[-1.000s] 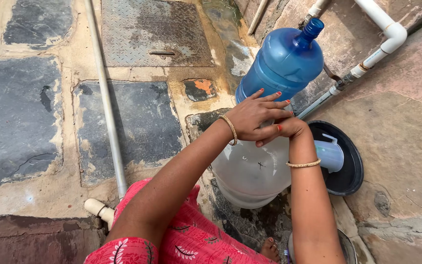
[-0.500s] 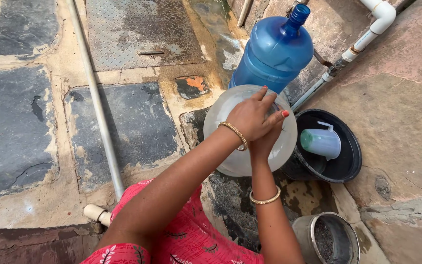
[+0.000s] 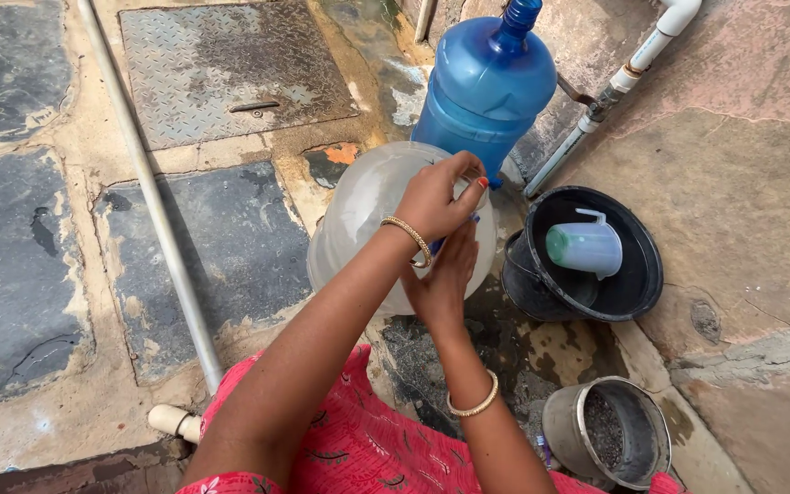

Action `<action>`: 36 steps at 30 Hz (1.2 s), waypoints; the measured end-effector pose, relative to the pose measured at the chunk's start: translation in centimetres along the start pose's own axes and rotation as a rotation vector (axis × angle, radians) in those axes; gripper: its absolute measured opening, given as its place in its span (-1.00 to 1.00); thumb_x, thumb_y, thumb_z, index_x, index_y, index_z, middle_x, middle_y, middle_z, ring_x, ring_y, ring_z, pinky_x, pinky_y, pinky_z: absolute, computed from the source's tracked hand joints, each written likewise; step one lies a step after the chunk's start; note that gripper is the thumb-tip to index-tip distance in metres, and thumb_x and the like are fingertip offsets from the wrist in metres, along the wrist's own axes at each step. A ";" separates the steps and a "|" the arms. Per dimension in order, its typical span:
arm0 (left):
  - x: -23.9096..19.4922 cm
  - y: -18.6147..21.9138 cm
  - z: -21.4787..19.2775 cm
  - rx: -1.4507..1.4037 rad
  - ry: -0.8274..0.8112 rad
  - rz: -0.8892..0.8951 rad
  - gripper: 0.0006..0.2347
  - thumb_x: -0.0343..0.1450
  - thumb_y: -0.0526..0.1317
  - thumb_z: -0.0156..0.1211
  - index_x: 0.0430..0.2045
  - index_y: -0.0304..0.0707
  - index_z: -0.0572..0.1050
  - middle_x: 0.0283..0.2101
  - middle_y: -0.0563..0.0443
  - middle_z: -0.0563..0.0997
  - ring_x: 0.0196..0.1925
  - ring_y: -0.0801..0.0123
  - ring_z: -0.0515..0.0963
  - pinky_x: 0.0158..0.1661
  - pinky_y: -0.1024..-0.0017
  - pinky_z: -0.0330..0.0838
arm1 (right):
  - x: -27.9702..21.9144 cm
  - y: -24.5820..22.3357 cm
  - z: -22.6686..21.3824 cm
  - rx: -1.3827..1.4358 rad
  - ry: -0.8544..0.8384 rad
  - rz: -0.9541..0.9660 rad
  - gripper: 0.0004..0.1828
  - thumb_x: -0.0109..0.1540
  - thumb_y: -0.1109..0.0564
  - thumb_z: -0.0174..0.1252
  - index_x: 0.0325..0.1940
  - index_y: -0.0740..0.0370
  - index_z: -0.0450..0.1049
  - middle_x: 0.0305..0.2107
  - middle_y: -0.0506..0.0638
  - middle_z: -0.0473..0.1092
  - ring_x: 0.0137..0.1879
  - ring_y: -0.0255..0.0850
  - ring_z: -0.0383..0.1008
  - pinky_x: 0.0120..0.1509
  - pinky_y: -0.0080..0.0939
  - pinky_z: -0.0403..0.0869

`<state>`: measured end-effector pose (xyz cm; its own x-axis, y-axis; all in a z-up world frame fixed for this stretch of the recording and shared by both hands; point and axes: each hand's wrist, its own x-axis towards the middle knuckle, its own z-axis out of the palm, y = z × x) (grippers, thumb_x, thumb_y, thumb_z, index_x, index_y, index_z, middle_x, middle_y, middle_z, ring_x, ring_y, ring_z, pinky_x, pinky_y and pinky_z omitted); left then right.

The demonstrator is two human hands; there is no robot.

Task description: Cleaning the exterior of a large plastic water jug with a scrubbing pad and water.

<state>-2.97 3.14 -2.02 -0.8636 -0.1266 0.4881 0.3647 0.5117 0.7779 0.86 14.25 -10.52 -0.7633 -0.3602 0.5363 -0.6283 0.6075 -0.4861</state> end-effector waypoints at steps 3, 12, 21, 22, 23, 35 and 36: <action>-0.2 -0.1 0.2 -0.034 -0.054 0.057 -0.77 0.42 -0.09 0.15 -0.20 -0.23 0.54 -0.18 -0.06 0.72 -0.10 0.16 0.72 -0.11 0.27 0.55 | 3.9 2.4 -3.2 0.173 -0.128 0.104 0.03 0.06 -0.11 0.41 0.43 0.33 0.05 0.33 0.27 0.17 0.54 0.22 0.01 0.54 0.26 0.05; 0.3 0.4 1.3 -0.174 0.135 -0.113 -0.81 0.33 -0.15 0.25 -0.41 -0.30 0.65 -0.36 -0.06 0.75 -0.22 0.34 0.77 -0.14 0.41 0.60 | -6.5 -0.8 1.1 -0.098 0.024 -0.268 -0.14 0.29 -0.13 0.14 0.48 0.43 0.01 0.42 0.39 -0.07 0.58 0.30 -0.20 0.57 0.40 -0.17; 2.0 -3.6 0.7 -0.644 0.550 -0.008 -0.91 0.37 -0.37 0.21 -0.42 -0.43 0.65 -0.37 -0.03 0.71 -0.30 0.44 0.66 -0.16 0.50 0.55 | -3.5 3.1 -3.0 -0.107 0.108 -0.272 -0.58 0.41 -0.04 0.02 0.32 0.12 0.35 0.27 0.09 0.22 0.51 0.03 0.12 0.67 0.29 -0.09; 2.4 -4.4 0.6 -0.734 0.633 -0.033 -0.91 0.38 -0.39 0.20 -0.42 -0.44 0.64 -0.38 -0.01 0.69 -0.34 0.46 0.64 -0.20 0.50 0.53 | -3.1 3.9 -3.8 -0.019 0.212 -0.197 -0.64 0.45 -0.04 -0.02 0.29 0.12 0.37 0.26 0.09 0.23 0.51 0.04 0.14 0.71 0.23 -0.04; 2.4 -5.5 1.3 -0.736 0.636 -0.038 -0.91 0.38 -0.39 0.20 -0.42 -0.44 0.64 -0.38 -0.01 0.69 -0.34 0.46 0.64 -0.20 0.50 0.53 | -2.9 4.5 -4.3 -0.022 0.206 -0.197 -0.64 0.45 -0.04 -0.02 0.29 0.12 0.37 0.26 0.09 0.23 0.51 0.04 0.14 0.71 0.23 -0.04; 2.6 0.4 0.0 -0.034 0.315 -0.157 -0.82 0.50 -0.12 0.20 -0.37 -0.22 0.61 -0.39 0.00 0.68 -0.35 0.34 0.65 -0.31 0.39 0.49 | -6.4 2.1 1.1 -0.434 -0.007 -0.479 -0.55 0.36 0.10 -0.04 0.35 0.10 0.39 0.40 0.01 0.17 0.58 -0.05 0.03 0.65 0.06 -0.11; 2.4 2.0 -0.3 0.162 0.195 -0.156 -0.75 0.43 0.01 0.26 -0.38 -0.19 0.59 -0.37 -0.01 0.65 -0.34 0.25 0.64 -0.33 0.31 0.48 | -7.0 2.1 2.4 -0.485 -0.105 -0.523 -0.57 0.34 0.11 0.00 0.30 0.12 0.41 0.36 0.00 0.21 0.58 -0.08 0.07 0.67 0.05 -0.08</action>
<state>-4.24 3.59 0.81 -0.8158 -0.3670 0.4469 0.1591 0.6006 0.7836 4.55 16.36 -16.92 -0.4068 -0.7410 0.5343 -0.7964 0.5742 0.1899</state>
